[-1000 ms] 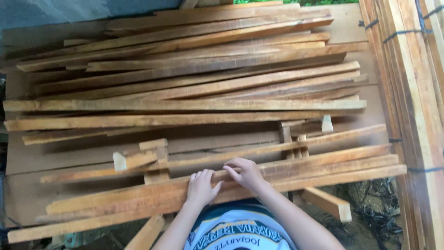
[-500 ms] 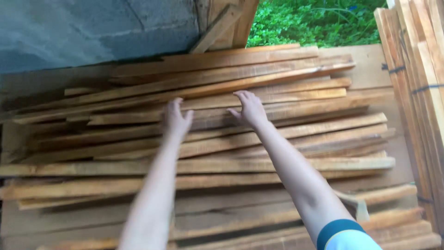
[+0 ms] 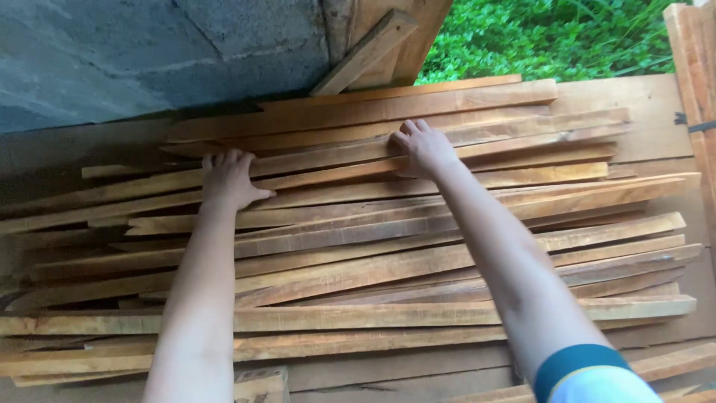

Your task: The person is organizing and arranging long wooden planks on a stand in a workshop.

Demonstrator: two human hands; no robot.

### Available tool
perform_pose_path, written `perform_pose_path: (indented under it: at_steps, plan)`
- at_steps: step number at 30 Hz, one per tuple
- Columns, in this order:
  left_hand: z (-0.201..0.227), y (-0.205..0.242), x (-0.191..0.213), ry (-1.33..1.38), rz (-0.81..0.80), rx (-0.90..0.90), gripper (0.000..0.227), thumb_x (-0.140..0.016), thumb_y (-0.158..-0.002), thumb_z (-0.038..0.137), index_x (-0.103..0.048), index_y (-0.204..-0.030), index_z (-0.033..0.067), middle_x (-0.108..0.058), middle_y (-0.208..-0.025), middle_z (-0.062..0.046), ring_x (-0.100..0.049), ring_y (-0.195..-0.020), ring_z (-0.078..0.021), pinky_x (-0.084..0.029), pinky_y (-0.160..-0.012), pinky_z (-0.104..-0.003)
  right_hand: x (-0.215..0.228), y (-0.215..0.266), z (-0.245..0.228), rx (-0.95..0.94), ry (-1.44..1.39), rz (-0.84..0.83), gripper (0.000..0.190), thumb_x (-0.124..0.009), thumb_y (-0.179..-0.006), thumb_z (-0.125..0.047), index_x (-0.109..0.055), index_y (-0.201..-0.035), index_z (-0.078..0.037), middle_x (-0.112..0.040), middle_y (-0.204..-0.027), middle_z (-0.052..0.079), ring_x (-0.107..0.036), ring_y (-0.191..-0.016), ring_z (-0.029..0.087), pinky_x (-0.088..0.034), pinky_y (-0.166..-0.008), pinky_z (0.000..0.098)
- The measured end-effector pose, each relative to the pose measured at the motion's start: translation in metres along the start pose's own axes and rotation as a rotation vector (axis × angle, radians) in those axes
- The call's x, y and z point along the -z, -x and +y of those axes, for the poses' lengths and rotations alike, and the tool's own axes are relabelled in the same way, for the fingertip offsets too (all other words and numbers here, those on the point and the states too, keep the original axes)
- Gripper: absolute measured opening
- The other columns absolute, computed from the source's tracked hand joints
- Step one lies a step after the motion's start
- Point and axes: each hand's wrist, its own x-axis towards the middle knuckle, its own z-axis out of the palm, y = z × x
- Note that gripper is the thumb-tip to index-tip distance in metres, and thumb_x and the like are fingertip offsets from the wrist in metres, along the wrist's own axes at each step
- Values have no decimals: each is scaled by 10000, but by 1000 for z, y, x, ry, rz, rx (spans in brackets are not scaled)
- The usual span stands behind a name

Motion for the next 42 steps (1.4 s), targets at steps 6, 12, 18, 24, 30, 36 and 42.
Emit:
perform_pose_path:
  at_steps: [6,12,18,24,30,36,42]
  plan:
    - [13,21,6,48,-60,-165,885,-836,-675,622,-488,-1344,159,-699,-1310,-104,-632,-1271,-285,-407,-1119,-448,2,37,14,94,-8,-134,843,-762,-669,-585,-492,-1317,-120,-683,-1229,69,-694,-1135,277,-589,-919,441]
    - [51,98,45,28,29,-378,890,-819,-598,638,-597,-1339,198,-675,-1349,-41,-644,-1245,-264,-504,-990,-460,42,134,37,209,-79,-13,673,-796,-637,-359,-531,-1198,-99,-662,-1129,107,-681,-1094,336,-590,-883,468]
    - [87,204,53,64,-63,-464,912,-766,-609,765,-606,-1244,130,-712,-1254,-111,-693,-1162,-342,-566,-930,-511,51,241,18,162,-98,-188,761,-812,-650,-611,-537,-1183,-142,-679,-1134,70,-710,-1089,312,-604,-906,457]
    - [109,309,99,38,-10,-277,627,-610,-811,722,-611,-1198,229,-754,-1151,-54,-715,-1131,-295,-569,-911,-471,124,318,-20,71,0,9,658,-654,-723,-786,-601,-1030,-206,-683,-927,25,-735,-954,269,-592,-813,452]
    - [144,445,170,95,-78,-178,670,-590,-739,804,-701,-1059,225,-782,-1031,-120,-724,-1077,-378,-562,-905,-479,223,389,-91,66,-285,-140,587,-655,-803,-672,-670,-1168,-212,-780,-1045,92,-722,-1042,373,-572,-905,530]
    - [165,530,153,214,-226,-166,596,-639,-789,715,-741,-1067,197,-787,-1055,-122,-713,-1108,-373,-547,-928,-475,255,460,-139,7,-465,-417,557,-709,-760,-677,-734,-1078,-220,-808,-1029,73,-729,-1059,362,-580,-925,497]
    - [180,559,58,284,-282,-142,559,-665,-816,695,-697,-1168,262,-757,-1178,-80,-666,-1203,-314,-512,-1000,-440,198,500,-176,-77,-463,-498,606,-697,-745,-710,-734,-1180,-290,-784,-1142,58,-698,-1141,343,-561,-972,468]
